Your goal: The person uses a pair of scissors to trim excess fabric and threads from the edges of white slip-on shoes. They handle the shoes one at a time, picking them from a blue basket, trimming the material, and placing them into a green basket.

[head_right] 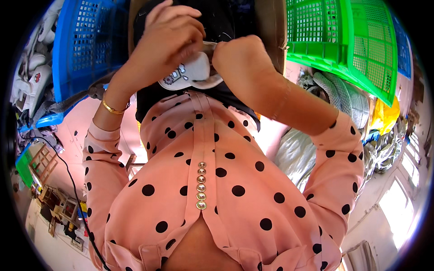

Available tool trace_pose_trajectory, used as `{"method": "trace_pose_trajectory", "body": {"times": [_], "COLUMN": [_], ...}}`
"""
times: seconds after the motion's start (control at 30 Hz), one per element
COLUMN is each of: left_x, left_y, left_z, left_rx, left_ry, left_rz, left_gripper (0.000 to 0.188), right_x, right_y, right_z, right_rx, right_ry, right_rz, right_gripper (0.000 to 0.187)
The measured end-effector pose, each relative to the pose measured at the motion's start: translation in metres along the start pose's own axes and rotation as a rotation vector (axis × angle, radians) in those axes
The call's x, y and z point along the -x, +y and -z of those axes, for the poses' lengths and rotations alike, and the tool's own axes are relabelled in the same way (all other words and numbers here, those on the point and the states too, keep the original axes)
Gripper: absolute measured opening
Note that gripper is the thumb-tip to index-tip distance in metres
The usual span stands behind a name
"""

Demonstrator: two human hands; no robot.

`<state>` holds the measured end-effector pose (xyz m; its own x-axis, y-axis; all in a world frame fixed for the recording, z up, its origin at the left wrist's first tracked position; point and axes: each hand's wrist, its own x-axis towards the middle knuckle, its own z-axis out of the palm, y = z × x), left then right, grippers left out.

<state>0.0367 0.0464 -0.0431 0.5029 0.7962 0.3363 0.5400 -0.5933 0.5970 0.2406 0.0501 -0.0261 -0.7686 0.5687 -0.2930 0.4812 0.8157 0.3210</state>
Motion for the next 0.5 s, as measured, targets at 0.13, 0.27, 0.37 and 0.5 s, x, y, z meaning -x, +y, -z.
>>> {"method": "trace_pose_trajectory", "body": {"times": [0.13,0.27,0.37,0.5], "left_x": [-0.002,-0.003,0.012,0.032], "left_y": [-0.003,0.005,0.037,0.059], "left_z": [0.020,0.024,-0.002,-0.020], "left_rx": [-0.090,-0.721,-0.553,-0.630], "left_ry": [0.448,0.549,0.373,0.156], "left_rz": [0.165,0.036,0.058,0.004], "left_gripper": [0.010,0.015,0.031,0.020], "right_x": [0.022,0.047,0.059,0.055], "right_y": [0.013,-0.004,-0.031,-0.063], "right_z": [-0.004,-0.044,-0.054,-0.059], "right_rx": [-0.386,-1.099,-1.332,-1.240], "right_ry": [0.155,0.266,0.128,0.230], "right_rz": [-0.228,-0.542,-0.720,-0.765], "right_gripper": [0.033,0.044,0.054,0.068]}}
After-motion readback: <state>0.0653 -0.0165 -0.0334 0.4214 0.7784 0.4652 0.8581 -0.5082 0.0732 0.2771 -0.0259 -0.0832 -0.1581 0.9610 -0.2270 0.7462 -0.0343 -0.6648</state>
